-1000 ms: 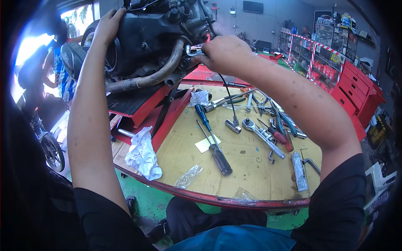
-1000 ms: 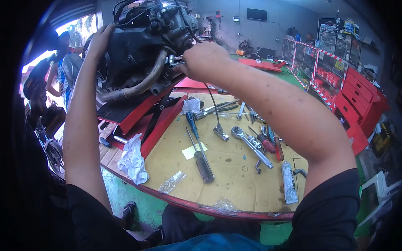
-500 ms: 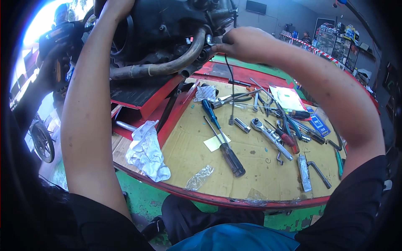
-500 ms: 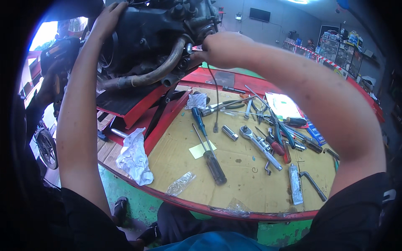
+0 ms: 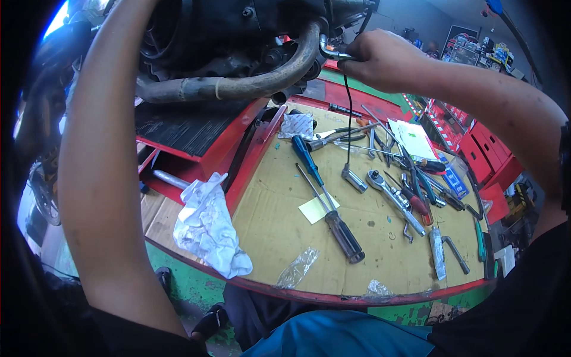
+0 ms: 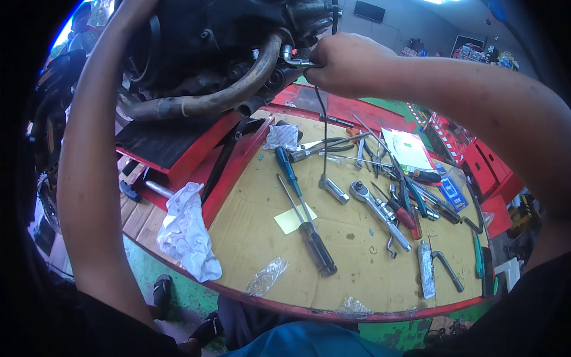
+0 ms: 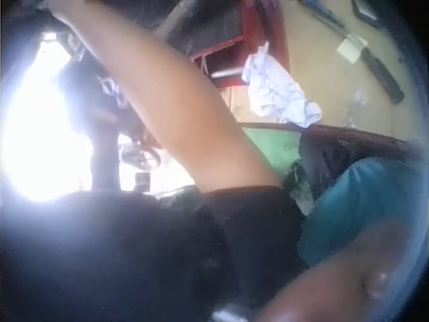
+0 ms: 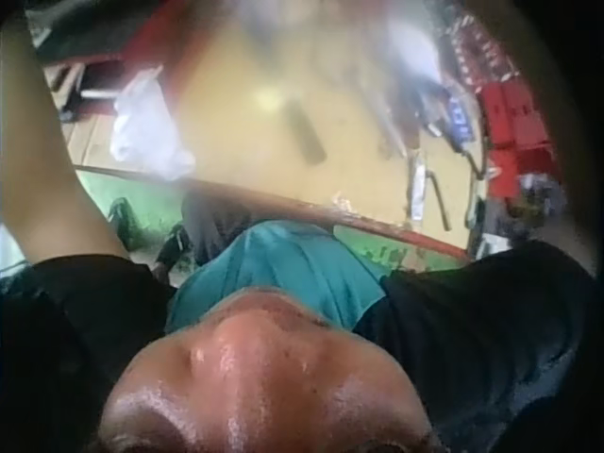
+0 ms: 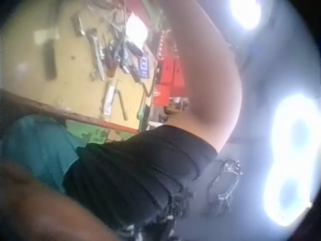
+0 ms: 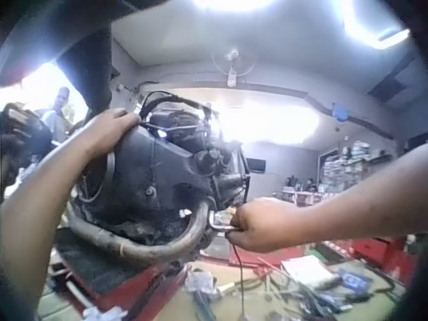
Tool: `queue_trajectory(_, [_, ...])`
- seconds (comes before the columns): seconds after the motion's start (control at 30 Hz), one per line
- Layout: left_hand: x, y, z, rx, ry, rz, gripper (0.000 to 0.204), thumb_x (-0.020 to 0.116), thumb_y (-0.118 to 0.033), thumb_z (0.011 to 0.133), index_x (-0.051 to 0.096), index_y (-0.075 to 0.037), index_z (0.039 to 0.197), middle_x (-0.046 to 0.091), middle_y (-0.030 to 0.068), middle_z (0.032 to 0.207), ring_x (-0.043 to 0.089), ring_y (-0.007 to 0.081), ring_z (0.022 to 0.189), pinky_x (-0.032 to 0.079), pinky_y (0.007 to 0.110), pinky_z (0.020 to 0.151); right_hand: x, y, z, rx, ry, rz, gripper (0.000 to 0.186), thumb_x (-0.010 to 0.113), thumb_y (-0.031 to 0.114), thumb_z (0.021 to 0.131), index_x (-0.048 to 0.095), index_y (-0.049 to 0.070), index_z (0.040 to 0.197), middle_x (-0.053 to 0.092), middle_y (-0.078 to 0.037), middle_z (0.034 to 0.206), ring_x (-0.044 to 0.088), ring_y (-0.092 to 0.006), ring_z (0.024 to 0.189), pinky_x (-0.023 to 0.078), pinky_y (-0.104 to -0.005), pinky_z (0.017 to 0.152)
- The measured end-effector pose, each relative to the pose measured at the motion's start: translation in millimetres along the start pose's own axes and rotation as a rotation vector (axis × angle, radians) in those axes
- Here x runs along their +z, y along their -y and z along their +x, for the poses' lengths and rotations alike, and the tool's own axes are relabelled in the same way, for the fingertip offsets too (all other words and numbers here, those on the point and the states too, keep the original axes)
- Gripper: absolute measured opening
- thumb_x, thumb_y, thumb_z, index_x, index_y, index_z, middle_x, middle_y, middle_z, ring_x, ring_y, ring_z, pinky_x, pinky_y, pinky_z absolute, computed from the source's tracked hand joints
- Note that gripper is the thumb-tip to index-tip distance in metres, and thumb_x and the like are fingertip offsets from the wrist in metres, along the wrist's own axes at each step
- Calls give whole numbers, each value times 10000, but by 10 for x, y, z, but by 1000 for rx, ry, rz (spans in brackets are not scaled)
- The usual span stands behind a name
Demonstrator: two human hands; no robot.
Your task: The person uses a socket wrench to tighten bolts on a motorcycle engine block mounted on a red workbench. A coworker assists by holding the engine steady and using a power tool on the front wheel area. The person switches between different wrenches to adjust various fasteners on the engine casing.
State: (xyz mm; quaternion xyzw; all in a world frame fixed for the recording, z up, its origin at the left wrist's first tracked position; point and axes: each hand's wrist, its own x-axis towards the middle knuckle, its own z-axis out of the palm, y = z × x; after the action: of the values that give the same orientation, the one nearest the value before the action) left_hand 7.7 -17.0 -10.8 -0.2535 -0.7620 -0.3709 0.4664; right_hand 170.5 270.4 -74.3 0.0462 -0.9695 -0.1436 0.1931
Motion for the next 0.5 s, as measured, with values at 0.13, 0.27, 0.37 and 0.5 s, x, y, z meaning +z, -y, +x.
queue_trajectory(0.13, [-26,147,66,129,10,10,613,511,-495,967,675,43,1211,693,256,1192,650,359,1152,458,407,1016,-7,87,34,89,97,42,356,611,353,914,762,36,969,695,-221,803,700,-388,813,536,-506,798])
queue_trajectory(0.27, [44,60,28,-43,53,-58,607,513,-484,969,679,40,1223,700,249,1193,657,324,1136,458,395,1004,176,-47,81,83,28,125,359,620,349,907,753,20,962,691,-224,793,696,-388,796,533,-510,792])
queue_trajectory(0.37, [-14,15,-106,136,54,-20,580,502,-471,973,681,26,1212,697,243,1190,656,324,1126,461,393,991,169,-52,49,97,40,168,354,637,345,907,749,12,952,684,-215,756,691,-386,762,532,-501,768])
queue_trajectory(0.5, [-24,194,167,404,87,251,469,466,-396,996,683,-27,1187,682,211,1206,638,329,1147,465,406,978,280,-73,63,122,0,292,347,654,341,908,748,10,950,676,-206,726,685,-379,722,532,-482,745])
